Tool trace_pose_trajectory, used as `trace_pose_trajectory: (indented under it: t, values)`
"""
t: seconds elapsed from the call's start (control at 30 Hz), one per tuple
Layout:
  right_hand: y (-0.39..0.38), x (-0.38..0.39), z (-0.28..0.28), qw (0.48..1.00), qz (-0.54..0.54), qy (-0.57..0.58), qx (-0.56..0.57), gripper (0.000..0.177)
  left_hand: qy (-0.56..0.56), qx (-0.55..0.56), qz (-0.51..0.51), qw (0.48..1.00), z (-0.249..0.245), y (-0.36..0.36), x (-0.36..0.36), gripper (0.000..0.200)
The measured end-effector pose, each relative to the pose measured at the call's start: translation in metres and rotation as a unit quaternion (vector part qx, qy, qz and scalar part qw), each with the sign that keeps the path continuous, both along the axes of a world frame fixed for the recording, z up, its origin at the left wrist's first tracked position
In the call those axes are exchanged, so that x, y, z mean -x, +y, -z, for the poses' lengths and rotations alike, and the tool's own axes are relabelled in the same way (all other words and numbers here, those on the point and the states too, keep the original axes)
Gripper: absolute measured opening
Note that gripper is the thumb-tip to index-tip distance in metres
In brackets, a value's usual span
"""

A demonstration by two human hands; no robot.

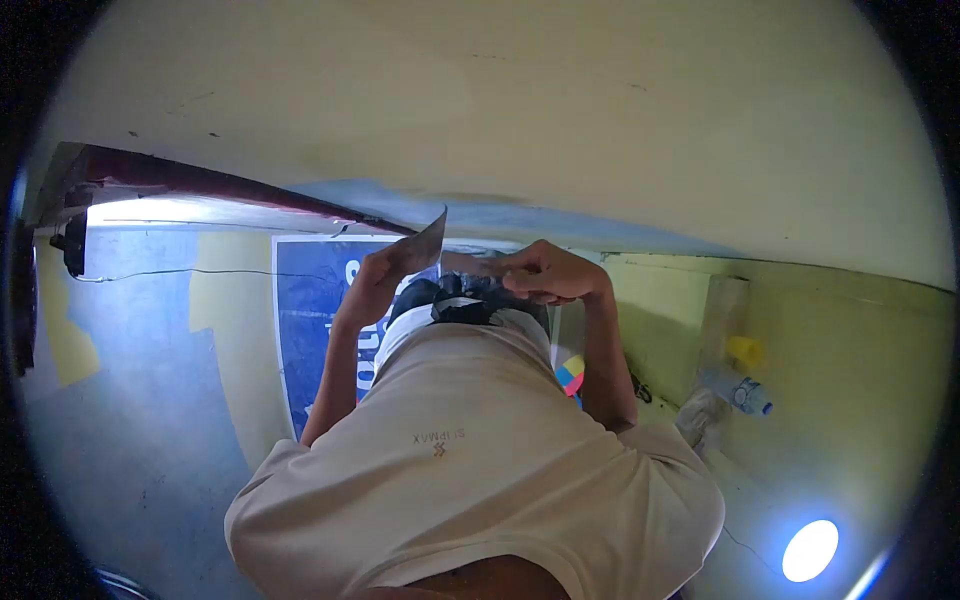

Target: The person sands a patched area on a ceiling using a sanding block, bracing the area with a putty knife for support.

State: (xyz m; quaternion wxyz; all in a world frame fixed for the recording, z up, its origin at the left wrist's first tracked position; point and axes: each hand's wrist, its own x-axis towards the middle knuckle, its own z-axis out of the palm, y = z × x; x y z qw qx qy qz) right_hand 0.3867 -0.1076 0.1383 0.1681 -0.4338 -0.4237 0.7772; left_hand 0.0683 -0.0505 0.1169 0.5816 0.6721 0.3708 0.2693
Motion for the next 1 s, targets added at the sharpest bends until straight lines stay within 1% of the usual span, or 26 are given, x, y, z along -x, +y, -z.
trace_pose_trajectory:
  t: [0.03,0.13,0.17,0.27,0.3,0.33,0.4,0.47,0.5,0.53,0.57,0.6,0.63,0.67,0.73,0.77,0.8,0.87,0.9,0.93,0.97,1.0]
  values:
    - [0.003,0.008,-0.010,1.000,0.001,0.006,0.007,0.046,0.005,0.028,0.032,0.999,-0.001,0.002,-0.003,0.035]
    - [-0.001,-0.004,-0.005,0.999,0.032,-0.029,-0.031,0.046,0.031,0.030,0.046,0.998,-0.020,0.000,-0.004,0.037]
    - [-0.005,-0.015,0.015,0.997,0.064,-0.037,-0.033,0.046,0.038,0.032,0.043,0.998,-0.014,0.002,0.001,0.037]
    - [-0.005,-0.006,-0.007,1.000,0.010,-0.001,-0.022,0.046,0.028,0.023,0.007,0.999,-0.007,0.000,-0.014,0.038]
    - [-0.005,0.001,-0.002,1.000,0.008,0.005,-0.003,0.047,0.040,0.002,0.050,0.998,-0.029,0.000,-0.023,0.038]
    - [-0.007,0.000,0.000,1.000,0.013,0.000,-0.012,0.046,0.041,0.004,0.069,0.997,-0.034,-0.003,-0.029,0.038]
    - [-0.003,-0.007,-0.004,0.999,0.019,-0.015,-0.035,0.045,0.096,-0.007,0.069,0.993,-0.044,0.000,-0.031,0.037]
    - [-0.004,-0.009,-0.019,0.997,0.055,-0.028,-0.040,0.043,0.083,-0.037,0.022,0.996,-0.029,0.003,-0.016,0.036]
    - [-0.005,-0.008,-0.022,0.996,0.068,-0.042,-0.038,0.043,0.040,0.005,0.010,0.999,-0.025,0.008,-0.013,0.035]
    - [-0.006,-0.007,-0.025,0.994,0.082,-0.058,-0.036,0.043,0.032,0.014,0.001,0.999,-0.022,0.013,-0.011,0.035]
    - [-0.006,-0.006,-0.015,0.998,0.047,-0.034,-0.039,0.042,0.039,-0.023,-0.005,0.999,-0.019,0.010,-0.013,0.036]
    - [-0.002,-0.003,-0.013,0.998,0.041,-0.024,-0.049,0.042,0.046,-0.058,-0.010,0.997,-0.039,0.009,-0.022,0.036]
    - [-0.003,0.004,-0.013,0.998,0.033,-0.012,-0.052,0.043,0.067,-0.029,0.029,0.997,-0.042,0.007,-0.020,0.038]
    - [-0.002,0.006,-0.013,0.998,0.024,-0.003,-0.059,0.043,0.028,-0.043,0.065,0.997,-0.024,0.006,-0.016,0.038]
    - [-0.007,0.005,-0.018,0.996,0.047,-0.007,-0.070,0.044,0.076,-0.039,0.069,0.994,-0.058,0.006,-0.009,0.038]
    - [-0.008,0.004,-0.020,0.995,0.065,-0.020,-0.070,0.045,0.143,-0.027,0.044,0.988,-0.056,0.009,-0.001,0.039]
    - [-0.008,0.003,-0.020,0.993,0.085,-0.032,-0.073,0.045,0.103,-0.047,0.030,0.993,-0.039,0.013,0.008,0.032]
    - [-0.008,0.010,-0.021,0.998,0.036,-0.015,-0.053,0.046,0.110,0.000,-0.002,0.994,-0.046,0.012,0.003,0.034]
    - [-0.006,0.019,-0.026,0.998,0.046,-0.004,-0.050,0.046,0.010,-0.088,0.005,0.996,-0.034,0.011,-0.006,0.034]
    - [-0.006,0.025,-0.030,0.997,0.058,0.008,-0.045,0.045,0.039,-0.123,0.040,0.991,-0.042,0.009,-0.011,0.034]
    - [-0.006,0.022,-0.029,0.997,0.046,-0.003,-0.067,0.045,0.049,-0.095,0.053,0.993,-0.054,0.006,-0.013,0.038]
    - [-0.008,0.021,-0.033,0.996,0.059,-0.013,-0.066,0.045,0.059,-0.067,0.067,0.994,-0.073,0.006,-0.012,0.042]
